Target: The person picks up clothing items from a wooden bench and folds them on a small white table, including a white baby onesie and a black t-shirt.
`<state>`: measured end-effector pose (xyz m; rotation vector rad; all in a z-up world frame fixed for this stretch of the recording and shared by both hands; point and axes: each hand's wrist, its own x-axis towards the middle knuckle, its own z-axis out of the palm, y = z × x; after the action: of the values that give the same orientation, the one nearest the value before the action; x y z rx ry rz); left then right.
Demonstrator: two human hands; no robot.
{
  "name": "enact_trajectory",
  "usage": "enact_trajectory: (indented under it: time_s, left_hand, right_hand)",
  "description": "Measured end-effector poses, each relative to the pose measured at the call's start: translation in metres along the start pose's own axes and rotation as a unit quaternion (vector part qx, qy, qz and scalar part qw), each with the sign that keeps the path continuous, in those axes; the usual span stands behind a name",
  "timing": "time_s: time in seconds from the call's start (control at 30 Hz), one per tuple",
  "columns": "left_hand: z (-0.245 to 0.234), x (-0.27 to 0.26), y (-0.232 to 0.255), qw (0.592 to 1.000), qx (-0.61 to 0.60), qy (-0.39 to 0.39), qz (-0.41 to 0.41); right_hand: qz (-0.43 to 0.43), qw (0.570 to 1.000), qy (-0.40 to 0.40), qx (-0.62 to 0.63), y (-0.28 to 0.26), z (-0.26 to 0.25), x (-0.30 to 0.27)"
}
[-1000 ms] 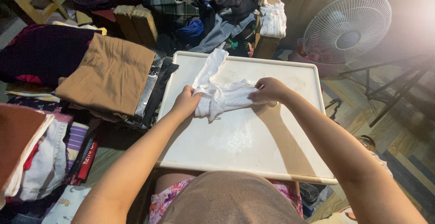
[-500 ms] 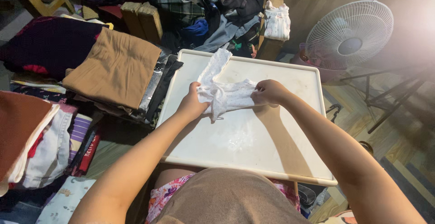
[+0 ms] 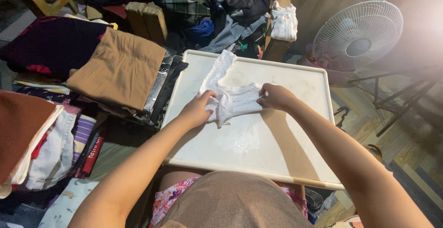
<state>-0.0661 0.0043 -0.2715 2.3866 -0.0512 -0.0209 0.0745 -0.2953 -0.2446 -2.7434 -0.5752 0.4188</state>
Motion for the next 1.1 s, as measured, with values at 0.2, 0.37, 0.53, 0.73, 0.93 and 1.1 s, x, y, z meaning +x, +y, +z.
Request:
enact_trajectory:
  time_s: [0.2,0.37,0.53,0.73,0.93,1.1]
  left_hand:
    - [-0.002,0.003,0.004,0.999,0.021,-0.017,-0.026]
    - [0.001,0.026,-0.017,0.986,-0.141,-0.032,-0.086]
    - [0.000,0.032,-0.029,0.982,-0.102,0.061,-0.145]
    - [-0.019,0.023,-0.009,0.985,0.029,0.010,-0.173]
    - [-0.021,0.016,0.027,0.971,0.182,0.008,-0.158]
    - [-0.017,0.007,0.044,0.964,0.235,0.109,0.058]
  right_hand:
    - [0.031,0.996,0.017,-0.084,-0.020,-0.023,-0.008]
    - [-0.023,0.999,-0.015,0.046,-0.045,-0.011,0.018]
    - [-0.044,0.988,-0.101,0.111,-0.088,0.024,0.002]
    - [-0.158,0.980,-0.052,0.108,-0.073,-0.033,0.009]
    - [-0.315,0.940,0.089,-0.101,-0.073,-0.070,-0.030]
    - [-0.335,0.919,0.128,-0.163,-0.064,-0.056,-0.038]
